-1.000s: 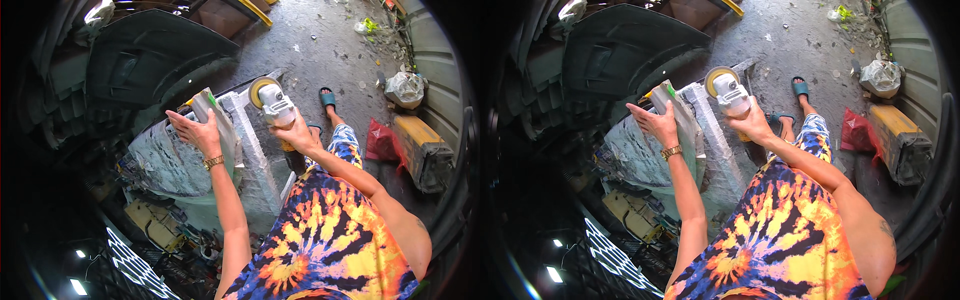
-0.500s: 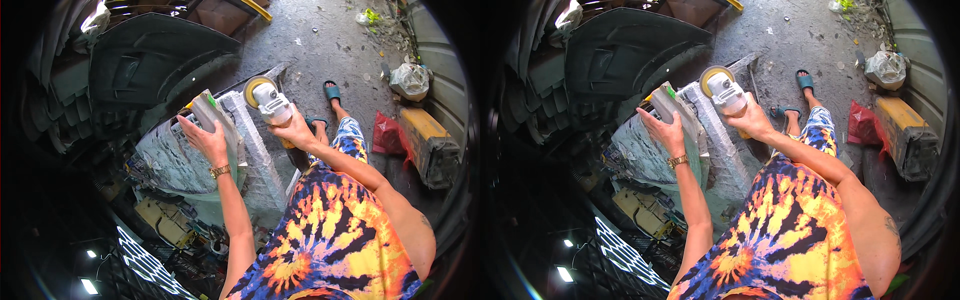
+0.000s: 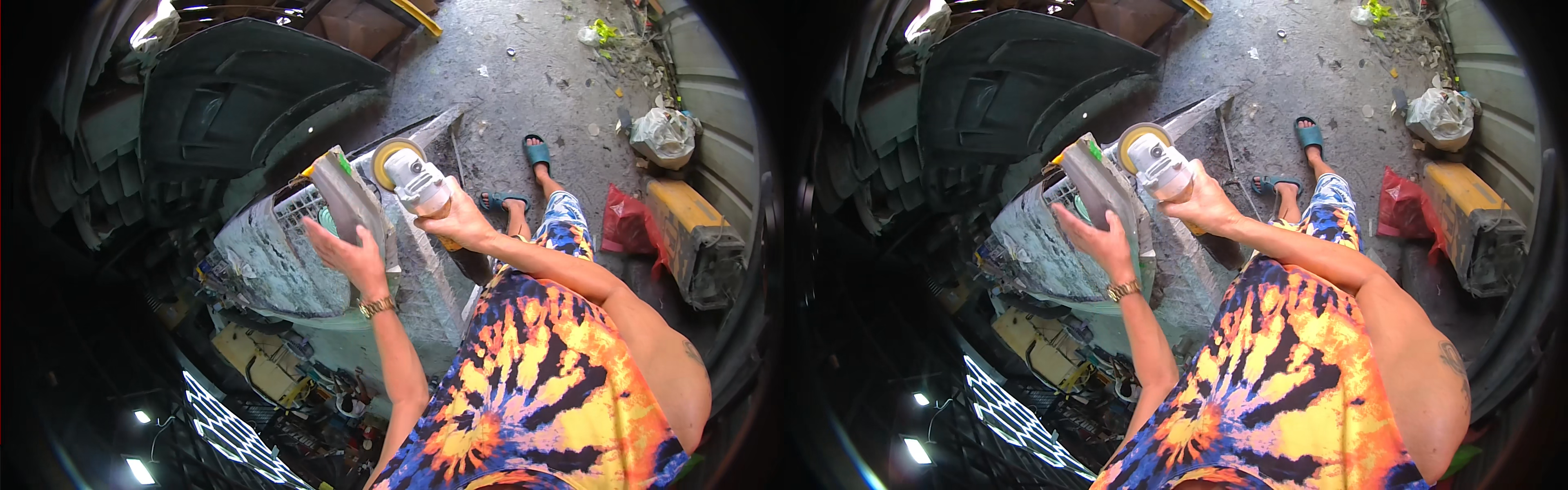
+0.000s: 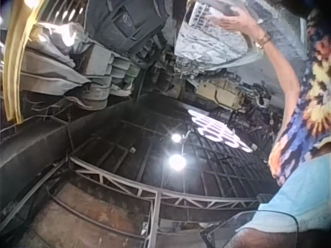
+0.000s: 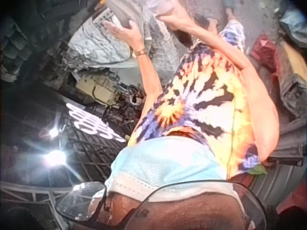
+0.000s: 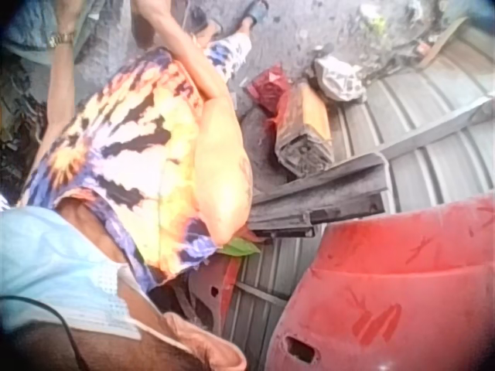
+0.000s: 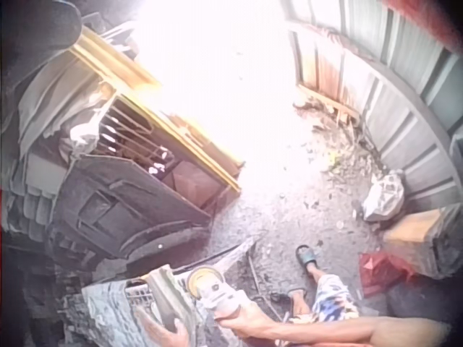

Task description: The person picks up an angle grinder from the floor and grinds the edge of a car bumper component with it.

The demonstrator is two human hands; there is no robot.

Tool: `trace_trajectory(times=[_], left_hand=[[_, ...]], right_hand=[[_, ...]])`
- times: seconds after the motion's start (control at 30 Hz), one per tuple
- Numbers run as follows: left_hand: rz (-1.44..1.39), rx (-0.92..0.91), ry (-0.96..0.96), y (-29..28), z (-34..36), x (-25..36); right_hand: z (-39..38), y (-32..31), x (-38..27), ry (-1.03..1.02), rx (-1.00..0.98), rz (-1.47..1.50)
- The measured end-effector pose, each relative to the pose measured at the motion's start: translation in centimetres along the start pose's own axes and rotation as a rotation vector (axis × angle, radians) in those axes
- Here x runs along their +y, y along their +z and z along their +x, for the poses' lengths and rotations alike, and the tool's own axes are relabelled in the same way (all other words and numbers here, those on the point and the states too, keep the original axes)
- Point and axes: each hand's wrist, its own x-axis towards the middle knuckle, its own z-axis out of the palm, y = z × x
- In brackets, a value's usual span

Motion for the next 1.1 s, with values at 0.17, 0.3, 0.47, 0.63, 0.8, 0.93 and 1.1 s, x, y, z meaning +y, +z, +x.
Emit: trace_trajectory(times=[0.17,0.3,0.47,0.63,0.8,0.93,1.1], left_hand=[[-1.042,-0.423,-0.432,0.3,-7.4,1.6],[-1.370,-0.499,-0.454,0.4,-8.5,3.9],[-1.373,-0.496,-0.388,0.7,-8.3,4.5],[-1.398,-0.521,-0.410,0.1,-8.2,5.4],[-1.409,-0.486,-0.412,0.3,-8.4,5.4],[-1.415,-0.466,-0.405,0.1,-8.3,5.6],[-1.428,-0.479,-0.426,0.4,-8.3,5.5]], right_hand=[[0.2,1.4,0.0,-0.041,-0.021,-0.031],[-0.1,2.1,0.1,0.053,-0.102,0.101],[-0.7,2.3,-0.8,0.017,-0.032,-0.075],[-0.6,2.3,-0.6,0.008,-0.011,-0.092],[-0.5,2.3,-0.6,0.006,-0.009,-0.132],[-0.4,2.2,0.1,-0.014,-0.026,-0.118],[-0.3,2.2,0.1,-0.019,-0.008,-0.130]])
